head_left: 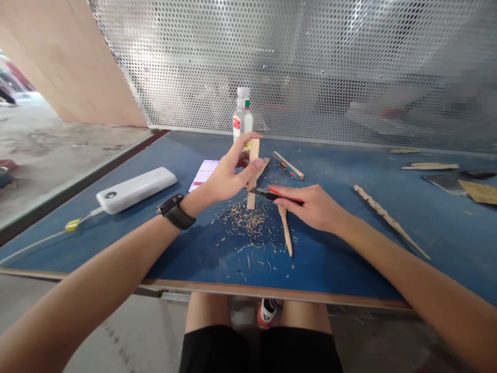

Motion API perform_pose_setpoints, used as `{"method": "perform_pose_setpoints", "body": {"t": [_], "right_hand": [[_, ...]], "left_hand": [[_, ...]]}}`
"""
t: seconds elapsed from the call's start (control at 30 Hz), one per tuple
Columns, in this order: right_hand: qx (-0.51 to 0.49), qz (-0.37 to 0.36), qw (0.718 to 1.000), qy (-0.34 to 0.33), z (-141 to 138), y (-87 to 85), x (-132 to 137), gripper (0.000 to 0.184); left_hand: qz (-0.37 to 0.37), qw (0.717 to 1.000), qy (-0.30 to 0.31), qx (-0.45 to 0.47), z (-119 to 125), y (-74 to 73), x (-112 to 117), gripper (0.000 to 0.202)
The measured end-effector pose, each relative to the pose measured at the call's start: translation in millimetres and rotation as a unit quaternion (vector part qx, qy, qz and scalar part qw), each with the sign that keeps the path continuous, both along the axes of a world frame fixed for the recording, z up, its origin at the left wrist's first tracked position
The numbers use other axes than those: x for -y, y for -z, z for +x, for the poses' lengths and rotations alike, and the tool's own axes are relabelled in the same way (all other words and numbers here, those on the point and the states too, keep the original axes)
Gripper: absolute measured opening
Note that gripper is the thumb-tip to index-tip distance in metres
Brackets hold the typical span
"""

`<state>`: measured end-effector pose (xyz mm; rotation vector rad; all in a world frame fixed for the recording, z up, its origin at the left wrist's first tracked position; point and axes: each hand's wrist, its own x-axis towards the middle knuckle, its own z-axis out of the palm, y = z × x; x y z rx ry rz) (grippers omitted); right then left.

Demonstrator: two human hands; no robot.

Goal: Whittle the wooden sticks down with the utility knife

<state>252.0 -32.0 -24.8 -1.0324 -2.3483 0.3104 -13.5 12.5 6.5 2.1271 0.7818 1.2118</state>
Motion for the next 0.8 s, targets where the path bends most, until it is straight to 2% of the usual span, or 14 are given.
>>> {"method": "perform_pose_setpoints", "body": {"t": [0.07, 0.23, 0.3, 0.4, 0.53, 0.63, 0.8], "right_hand": [[0.016, 0.005, 1.000, 0.010, -0.8, 0.3, 0.8, 0.041], [0.151, 0.032, 0.988, -0.015, -3.8, 0.9, 3.1, 0.039], [0.168, 0.037, 0.985, -0.014, -4.5, 1.8, 3.3, 0.040], [0.146, 0.035, 0.989, -0.016, -3.8, 2.3, 2.3, 0.041], [0.045, 0.051, 0.998, -0.010, -1.3, -1.2, 0.4, 0.042], [0.013, 0.054, 0.998, -0.005, 0.8, -4.7, -0.1, 0.039], [0.003, -0.004, 1.000, 0.021, 1.6, -7.9, 2.5, 0.038]], "left_hand": [[0.000, 1.000, 0.006, -0.004, 0.3, -0.7, 0.6, 0.047], [0.004, 1.000, 0.024, 0.008, 0.7, -0.3, -1.5, 0.047], [0.009, 0.999, 0.035, 0.015, 0.1, 1.2, -3.5, 0.047], [0.012, 0.999, 0.044, 0.017, -1.3, 3.1, -5.7, 0.046], [0.018, 0.999, 0.037, 0.010, -1.8, 3.5, -6.3, 0.045], [0.030, 0.999, 0.035, 0.009, -1.3, 3.9, -7.0, 0.044], [0.028, 0.999, 0.033, 0.012, -1.2, 4.1, -7.0, 0.044]]}}
